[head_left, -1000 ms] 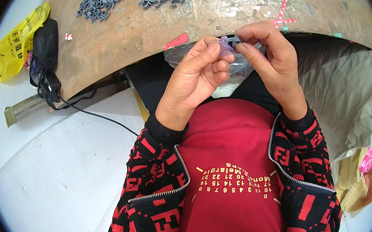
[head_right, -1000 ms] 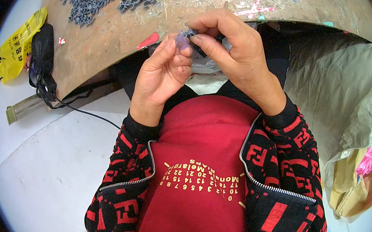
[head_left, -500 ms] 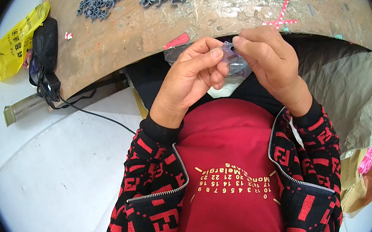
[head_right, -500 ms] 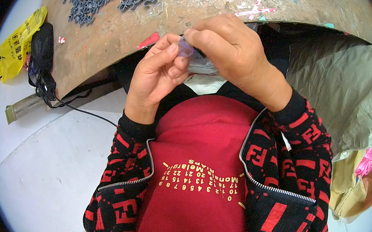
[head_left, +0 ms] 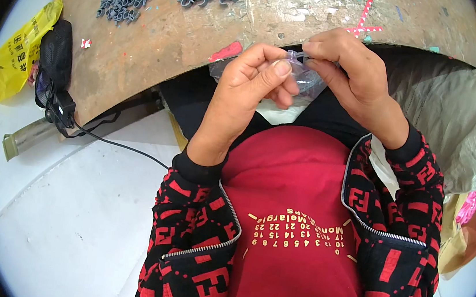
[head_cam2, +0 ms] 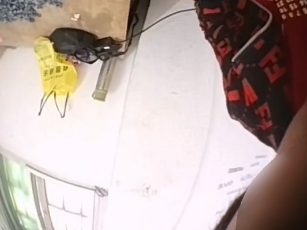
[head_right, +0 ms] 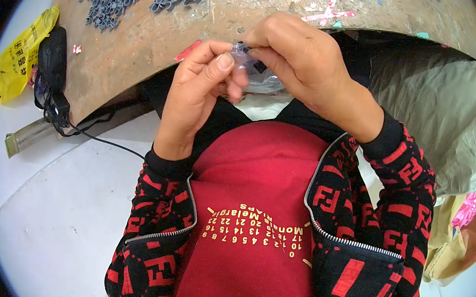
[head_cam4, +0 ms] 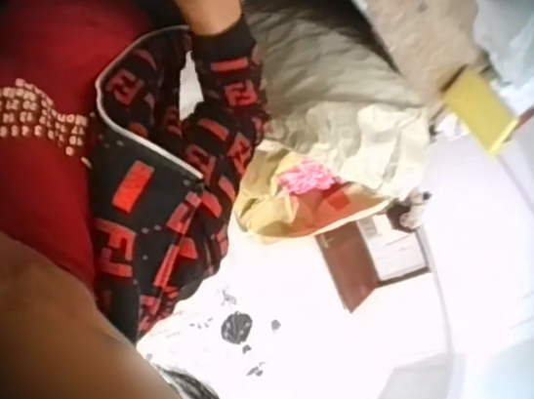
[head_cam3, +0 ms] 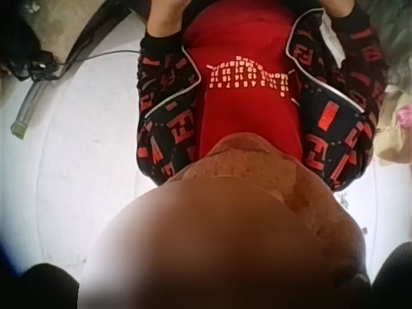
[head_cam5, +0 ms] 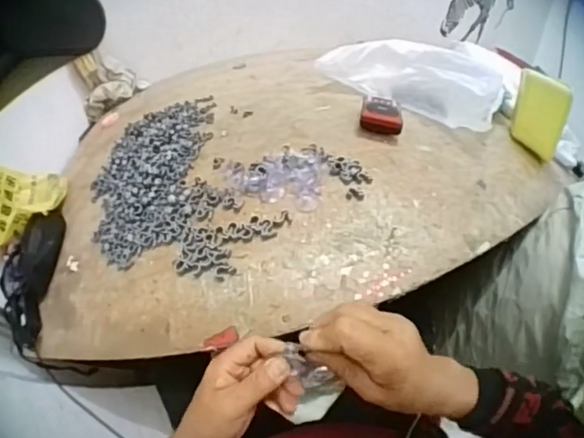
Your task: Packing small plastic components into clear plastic bags at a factory workbench.
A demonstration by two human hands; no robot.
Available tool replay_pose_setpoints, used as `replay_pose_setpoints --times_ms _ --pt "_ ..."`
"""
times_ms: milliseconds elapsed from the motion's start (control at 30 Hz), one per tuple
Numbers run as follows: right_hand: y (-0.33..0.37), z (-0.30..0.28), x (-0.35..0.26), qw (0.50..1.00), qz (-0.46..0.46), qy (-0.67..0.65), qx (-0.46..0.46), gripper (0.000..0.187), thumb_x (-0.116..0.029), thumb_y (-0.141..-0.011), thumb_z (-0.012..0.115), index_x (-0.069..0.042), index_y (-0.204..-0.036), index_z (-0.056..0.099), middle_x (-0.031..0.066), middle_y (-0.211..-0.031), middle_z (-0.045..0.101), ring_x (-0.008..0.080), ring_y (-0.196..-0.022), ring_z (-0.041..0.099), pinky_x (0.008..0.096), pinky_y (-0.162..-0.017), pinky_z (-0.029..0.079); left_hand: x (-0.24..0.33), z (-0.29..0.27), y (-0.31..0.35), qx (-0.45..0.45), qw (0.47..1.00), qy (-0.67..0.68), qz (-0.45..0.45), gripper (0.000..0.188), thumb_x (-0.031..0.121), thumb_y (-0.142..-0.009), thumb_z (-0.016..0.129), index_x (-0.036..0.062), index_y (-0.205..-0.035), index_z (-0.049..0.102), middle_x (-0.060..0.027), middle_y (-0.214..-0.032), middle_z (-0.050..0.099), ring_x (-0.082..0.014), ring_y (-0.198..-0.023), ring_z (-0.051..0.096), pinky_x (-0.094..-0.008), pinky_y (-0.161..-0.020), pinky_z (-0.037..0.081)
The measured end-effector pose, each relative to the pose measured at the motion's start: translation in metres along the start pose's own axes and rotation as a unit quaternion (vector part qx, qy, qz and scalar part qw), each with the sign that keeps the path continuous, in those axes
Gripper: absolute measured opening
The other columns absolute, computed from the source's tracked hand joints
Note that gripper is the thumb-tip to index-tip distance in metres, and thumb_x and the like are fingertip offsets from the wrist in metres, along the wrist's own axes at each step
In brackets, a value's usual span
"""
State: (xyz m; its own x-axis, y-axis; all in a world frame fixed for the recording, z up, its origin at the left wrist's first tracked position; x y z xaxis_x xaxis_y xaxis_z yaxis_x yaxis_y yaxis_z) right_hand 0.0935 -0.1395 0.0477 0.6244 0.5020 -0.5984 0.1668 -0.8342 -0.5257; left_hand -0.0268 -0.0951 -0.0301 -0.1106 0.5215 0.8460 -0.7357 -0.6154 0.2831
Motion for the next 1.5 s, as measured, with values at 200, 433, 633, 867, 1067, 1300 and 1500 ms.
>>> replay_pose_setpoints --times_ms 200,433,633,867,1067,1300,1500 --pt "0.004 0.007 0.004 0.999 0.026 0.013 0.019 0.023 0.008 -0.078 0.064 -0.001 -0.099 0.06 0.0126 -0.09 0.062 0.025 -0.08 0.062 0.0291 -0.07 0.048 -0.002 0.0 -0.001 0.05 0.997 0.047 0.031 0.023 0.016 -0.092 0.057 0.0015 -0.11 0.052 -0.0096 -0.094 0.064 -0.0138 -0.076 0.063 -0.0241 -0.066 0.053" --pt "0.008 0.007 0.001 0.997 0.033 0.003 0.065 0.025 0.008 -0.076 0.065 -0.002 -0.098 0.061 0.0125 -0.089 0.062 0.0241 -0.078 0.061 0.0281 -0.068 0.048 -0.005 -0.01 0.0 0.076 0.992 0.096 0.039 0.026 0.008 -0.088 0.061 -0.0003 -0.111 0.052 -0.0095 -0.095 0.064 -0.0145 -0.079 0.063 -0.0243 -0.07 0.052" --pt "0.007 0.009 -0.006 0.997 -0.017 0.051 0.06 0.025 0.006 -0.074 0.067 -0.002 -0.097 0.062 0.0109 -0.089 0.062 0.0226 -0.077 0.061 0.0275 -0.066 0.048 -0.008 0.005 0.0 0.071 0.982 0.169 0.052 0.032 0.011 -0.089 0.061 -0.0003 -0.118 0.052 -0.0053 -0.094 0.062 -0.0123 -0.083 0.059 -0.0252 -0.074 0.05" --pt "0.011 0.009 -0.008 0.996 -0.007 0.05 0.073 0.025 0.005 -0.075 0.067 -0.002 -0.097 0.063 0.0111 -0.089 0.061 0.022 -0.078 0.06 0.0269 -0.068 0.048 -0.023 -0.002 -0.003 0.028 0.982 0.187 0.01 0.02 0.016 -0.091 0.06 0.0016 -0.104 0.057 -0.0046 -0.09 0.062 -0.0099 -0.077 0.058 -0.0251 -0.071 0.049" --pt "0.022 0.015 0.027 0.912 0.253 -0.32 0.052 0.018 0.001 -0.087 0.059 0.0 -0.105 0.056 0.003 -0.1 0.057 0.0093 -0.09 0.056 0.0228 -0.078 0.045 -0.022 0.007 -0.001 -0.074 0.962 0.263 -0.023 0.019 0.022 -0.094 0.055 0.003 -0.096 0.056 -0.0058 -0.086 0.063 -0.0074 -0.068 0.056 -0.0232 -0.063 0.046" --pt "0.02 0.012 0.023 0.922 0.225 -0.313 0.041 0.019 0.002 -0.086 0.059 0.0 -0.105 0.056 0.0049 -0.1 0.057 0.0104 -0.092 0.055 0.0236 -0.08 0.044 -0.024 0.014 0.0 -0.069 0.936 0.341 -0.05 0.018 0.021 -0.094 0.055 0.0034 -0.097 0.056 -0.0085 -0.088 0.064 -0.0069 -0.07 0.057 -0.0229 -0.062 0.05" --pt "0.015 0.009 0.018 0.967 0.162 -0.192 0.031 0.018 0.003 -0.083 0.061 0.002 -0.101 0.058 0.0084 -0.098 0.059 0.0158 -0.091 0.057 0.0255 -0.078 0.044 -0.016 0.009 -0.001 -0.025 0.982 0.188 0.008 0.015 0.019 -0.094 0.055 0.0047 -0.095 0.056 -0.0111 -0.091 0.065 -0.0084 -0.071 0.062 -0.0238 -0.064 0.055"
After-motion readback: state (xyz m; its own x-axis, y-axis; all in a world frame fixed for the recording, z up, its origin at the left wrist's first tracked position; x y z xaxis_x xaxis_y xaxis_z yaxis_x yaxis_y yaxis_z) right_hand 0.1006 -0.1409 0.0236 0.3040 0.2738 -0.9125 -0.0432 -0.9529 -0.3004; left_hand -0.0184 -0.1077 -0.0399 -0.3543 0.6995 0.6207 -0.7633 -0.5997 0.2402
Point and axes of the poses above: each hand's wrist, its own y-axis away from the middle knuckle, its own z-axis out of the palm, x = y × z, the point moved 8 cm from there along -y, towards the middle knuckle
